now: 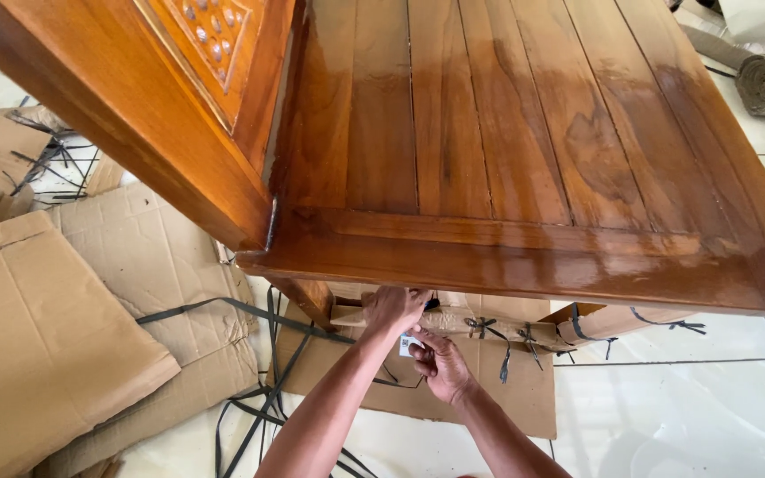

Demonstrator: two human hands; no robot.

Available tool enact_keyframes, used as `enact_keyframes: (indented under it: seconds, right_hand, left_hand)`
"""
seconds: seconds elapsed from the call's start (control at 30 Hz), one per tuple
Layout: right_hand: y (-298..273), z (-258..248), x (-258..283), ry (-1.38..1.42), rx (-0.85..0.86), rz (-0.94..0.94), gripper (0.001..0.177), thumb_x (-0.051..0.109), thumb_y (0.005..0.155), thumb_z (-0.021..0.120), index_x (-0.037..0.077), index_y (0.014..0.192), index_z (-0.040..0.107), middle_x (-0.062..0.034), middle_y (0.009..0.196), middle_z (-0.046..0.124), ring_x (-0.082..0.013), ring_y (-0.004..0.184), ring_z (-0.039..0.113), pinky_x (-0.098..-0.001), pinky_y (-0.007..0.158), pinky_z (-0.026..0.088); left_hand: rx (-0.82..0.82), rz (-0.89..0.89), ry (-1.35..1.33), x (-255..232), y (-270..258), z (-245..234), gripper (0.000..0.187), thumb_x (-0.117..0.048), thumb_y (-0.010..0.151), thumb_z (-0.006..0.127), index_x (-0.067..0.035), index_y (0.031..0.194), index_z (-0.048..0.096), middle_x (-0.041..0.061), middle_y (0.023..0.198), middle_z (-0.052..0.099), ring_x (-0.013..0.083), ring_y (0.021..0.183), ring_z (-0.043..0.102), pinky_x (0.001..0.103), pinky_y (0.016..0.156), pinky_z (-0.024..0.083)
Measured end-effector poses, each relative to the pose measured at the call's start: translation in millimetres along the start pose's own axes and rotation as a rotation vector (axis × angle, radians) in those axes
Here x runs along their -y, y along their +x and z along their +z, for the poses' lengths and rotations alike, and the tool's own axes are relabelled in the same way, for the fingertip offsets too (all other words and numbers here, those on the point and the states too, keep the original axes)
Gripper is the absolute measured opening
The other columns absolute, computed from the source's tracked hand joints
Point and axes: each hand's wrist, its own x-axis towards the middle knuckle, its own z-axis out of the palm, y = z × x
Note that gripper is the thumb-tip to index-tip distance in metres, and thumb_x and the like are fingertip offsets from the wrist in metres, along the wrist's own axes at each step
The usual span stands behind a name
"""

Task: Wrapping wooden chair legs with cardboard and securing them with plastic ties.

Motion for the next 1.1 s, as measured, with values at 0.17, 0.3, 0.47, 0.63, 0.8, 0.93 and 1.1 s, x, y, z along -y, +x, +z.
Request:
enact_keyframes:
  seconds: [0.17, 0.3, 0.47, 0.63, 0.8, 0.93, 1.1]
  right_hand:
    - [4, -6, 0, -0.016, 0.006, 0.008, 0.024, 0.027, 0.087, 0.078, 0.007, 0.099, 0.072, -0.0039, 0.068, 0.062, -0.0057, 0.048, 0.039, -0.0208, 0.04, 0.022]
    - [3, -4, 1, -0.009, 0.02, 0.0, 0.024, 0.024, 0.09, 0.075, 0.004, 0.104, 0.073, -0.0035, 0.069, 0.06, -0.0049, 0.051, 0.042, -0.0199, 0.04, 0.024]
    - [1, -4, -1, -0.028, -0.01, -0.033, 0.022, 0.023, 0.086, 0.078, 0.005, 0.097, 0.071, -0.0019, 0.073, 0.058, -0.0054, 0.06, 0.048, -0.0205, 0.041, 0.025]
    - [-11, -2, -13, -0.265, -0.218, -0.104, 0.027, 0.033, 0.089, 0.075, 0.009, 0.095, 0.064, -0.0001, 0.072, 0.055, -0.0088, 0.056, 0.041, -0.0245, 0.043, 0.029]
    - [-50, 39, -9, -0.699, -0.476, -0.21, 0.035, 0.036, 0.095, 0.063, 0.016, 0.123, 0.068, -0.0054, 0.104, 0.072, -0.0169, 0.075, 0.053, -0.0306, 0.067, 0.047]
    - [-78, 46, -1, -0.605, -0.372, -0.278, 0.036, 0.022, 0.105, 0.048, 0.004, 0.123, 0.073, -0.0036, 0.097, 0.062, -0.0142, 0.084, 0.052, -0.0283, 0.076, 0.042]
    - [-87, 49, 12, -0.851, -0.407, -0.296, 0.034, 0.022, 0.103, 0.05, 0.009, 0.117, 0.078, -0.0026, 0.068, 0.061, -0.0128, 0.059, 0.049, -0.0263, 0.052, 0.038]
  left_hand:
    - [-0.175, -0.025, -0.046, -14, -8, -8, 0.059, -0.067, 0.099, 0.047, -0.027, 0.057, 0.041, -0.012, 0.039, 0.039, 0.0106, 0.037, 0.026, 0.039, 0.072, 0.04]
    - [-0.119, -0.069, -0.183, -27, -23, -33, 0.037, -0.046, 0.092, 0.057, -0.018, 0.069, 0.062, -0.006, 0.045, 0.057, 0.0169, 0.043, 0.049, 0.042, 0.087, 0.038]
    - [-0.127, -0.085, -0.164, -15, -10, 4, 0.052, -0.043, 0.095, 0.066, -0.022, 0.056, 0.039, -0.007, 0.056, 0.041, 0.0134, 0.049, 0.033, 0.04, 0.09, 0.039]
    - [-0.211, 0.197, -0.208, 0, -21, 15, 0.026, -0.044, 0.099, 0.061, -0.021, 0.099, 0.075, -0.004, 0.069, 0.067, 0.0103, 0.055, 0.056, 0.041, 0.097, 0.041]
    - [-0.426, 0.465, -0.283, 5, -50, 3, 0.011, -0.03, 0.093, 0.074, -0.02, 0.09, 0.07, -0.004, 0.075, 0.074, 0.0097, 0.061, 0.062, 0.041, 0.102, 0.04]
    - [-0.448, 0.549, -0.351, 0, -70, -9, 0.009, -0.025, 0.092, 0.072, -0.019, 0.086, 0.068, -0.006, 0.09, 0.077, 0.012, 0.078, 0.068, 0.039, 0.099, 0.044]
    - [-0.425, 0.558, -0.368, 1, -84, -14, 0.007, -0.021, 0.089, 0.073, -0.016, 0.086, 0.07, -0.006, 0.08, 0.073, 0.0124, 0.069, 0.066, 0.04, 0.105, 0.038]
